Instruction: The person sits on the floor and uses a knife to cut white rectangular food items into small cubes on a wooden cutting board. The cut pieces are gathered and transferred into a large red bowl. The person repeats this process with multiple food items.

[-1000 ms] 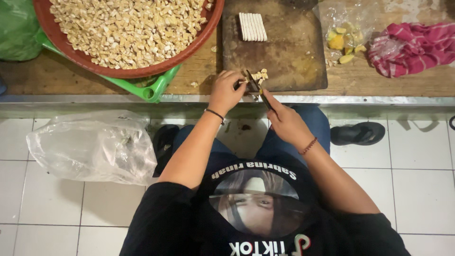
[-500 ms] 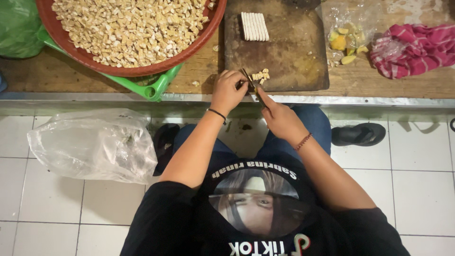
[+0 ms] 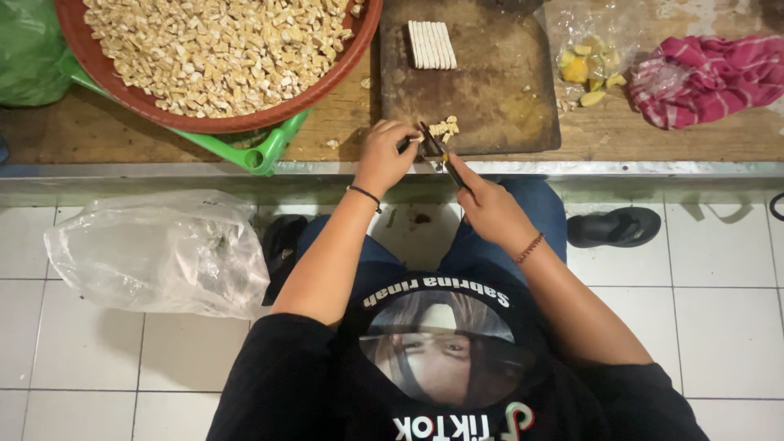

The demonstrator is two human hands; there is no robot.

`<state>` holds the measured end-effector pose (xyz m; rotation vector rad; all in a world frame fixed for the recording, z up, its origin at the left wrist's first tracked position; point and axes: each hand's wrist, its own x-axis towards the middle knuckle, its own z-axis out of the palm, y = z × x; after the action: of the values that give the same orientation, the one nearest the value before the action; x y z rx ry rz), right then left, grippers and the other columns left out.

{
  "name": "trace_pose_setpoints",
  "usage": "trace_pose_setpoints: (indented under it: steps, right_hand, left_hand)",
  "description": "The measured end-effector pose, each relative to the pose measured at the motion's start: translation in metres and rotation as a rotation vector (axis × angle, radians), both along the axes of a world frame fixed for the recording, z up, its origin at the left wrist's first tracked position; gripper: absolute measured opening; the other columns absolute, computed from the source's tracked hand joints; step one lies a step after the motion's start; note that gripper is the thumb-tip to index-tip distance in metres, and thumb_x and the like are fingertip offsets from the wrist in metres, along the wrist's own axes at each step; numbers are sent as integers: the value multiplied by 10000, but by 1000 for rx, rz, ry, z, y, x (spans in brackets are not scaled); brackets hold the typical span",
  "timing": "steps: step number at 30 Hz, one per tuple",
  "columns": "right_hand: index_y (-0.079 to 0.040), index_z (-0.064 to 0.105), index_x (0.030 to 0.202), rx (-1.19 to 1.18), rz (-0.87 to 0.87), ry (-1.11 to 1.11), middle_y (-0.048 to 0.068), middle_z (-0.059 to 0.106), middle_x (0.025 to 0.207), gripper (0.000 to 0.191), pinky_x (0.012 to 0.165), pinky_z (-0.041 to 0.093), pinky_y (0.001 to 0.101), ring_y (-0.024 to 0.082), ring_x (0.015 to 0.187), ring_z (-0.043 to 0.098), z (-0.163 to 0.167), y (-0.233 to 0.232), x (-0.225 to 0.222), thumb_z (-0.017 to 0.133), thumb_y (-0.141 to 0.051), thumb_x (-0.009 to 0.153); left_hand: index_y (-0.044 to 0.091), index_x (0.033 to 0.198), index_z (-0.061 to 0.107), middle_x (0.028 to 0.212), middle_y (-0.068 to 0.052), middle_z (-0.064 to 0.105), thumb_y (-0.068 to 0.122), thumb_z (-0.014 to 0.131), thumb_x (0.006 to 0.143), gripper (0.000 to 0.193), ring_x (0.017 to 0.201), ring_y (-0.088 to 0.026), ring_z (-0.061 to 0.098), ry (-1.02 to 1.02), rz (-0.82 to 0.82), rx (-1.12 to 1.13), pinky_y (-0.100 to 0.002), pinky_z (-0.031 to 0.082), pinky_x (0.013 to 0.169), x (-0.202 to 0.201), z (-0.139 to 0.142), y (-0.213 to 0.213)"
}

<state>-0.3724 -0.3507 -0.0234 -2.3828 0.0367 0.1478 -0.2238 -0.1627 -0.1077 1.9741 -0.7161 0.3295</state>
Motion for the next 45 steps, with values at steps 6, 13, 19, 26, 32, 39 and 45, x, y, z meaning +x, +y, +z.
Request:
trace_pose_setpoints:
  steps: [6, 13, 19, 26, 32, 39, 45]
  right_hand:
    - [-260, 378, 1579, 28, 8, 56, 183, 691, 729, 608, 698, 551, 457, 333, 668, 716, 13, 11, 14, 476, -191, 983]
    - [-267, 377, 1580, -66, 45, 55, 213, 690, 737, 602, 704, 534, 503, 390, 702, 702, 2, 12, 23, 481, -210, 989]
    - [-268, 378, 1576, -102, 70, -18, 265, 695, 858, 603, 722, 516, 542, 470, 813, 676, -14, 3, 14, 504, -219, 988]
    - [-327, 365, 1568, -24, -11, 171, 232, 721, 824, 604, 771, 551, 488, 406, 785, 729, -4, 0, -2, 464, -231, 979]
    - [-287, 392, 1575, -14, 39, -28, 230, 713, 855, 617, 744, 533, 504, 419, 812, 700, 5, -1, 0, 506, -202, 974]
    - [-270, 380, 1575, -56, 62, 35, 272, 708, 877, 606, 779, 527, 528, 447, 836, 697, 0, 8, 20, 485, -209, 981]
    - [-253, 388, 1573, -114, 97, -50, 282, 700, 913, 602, 760, 514, 557, 474, 850, 672, -8, 7, 20, 506, -210, 984]
  left_hand:
    - [66, 867, 729, 907, -87, 728, 105, 750, 806, 75, 935, -323, 665, 18, 9, 29, -410, 540, 835, 0, 3, -1]
    - [72, 866, 730, 908, -92, 724, 112, 756, 804, 78, 941, -324, 664, 20, 20, 41, -407, 543, 832, -2, 3, 0]
    - [79, 877, 729, 920, -86, 731, 120, 751, 819, 74, 946, -322, 667, 3, 9, 16, -413, 540, 847, -2, 5, -1]
    - [57, 878, 709, 914, -120, 703, 122, 765, 817, 105, 943, -346, 653, -16, 31, 13, -427, 531, 831, -2, 3, 0]
    - [54, 847, 708, 880, -111, 706, 113, 772, 815, 92, 919, -336, 661, -16, 5, 2, -417, 534, 823, 1, 1, 1]
    - [51, 846, 706, 883, -107, 716, 98, 756, 818, 74, 916, -330, 665, 15, -6, 9, -414, 534, 826, 3, -1, 2]
    - [49, 847, 702, 892, -108, 716, 100, 758, 822, 79, 923, -333, 662, -4, -6, 11, -413, 532, 825, 1, 1, 4]
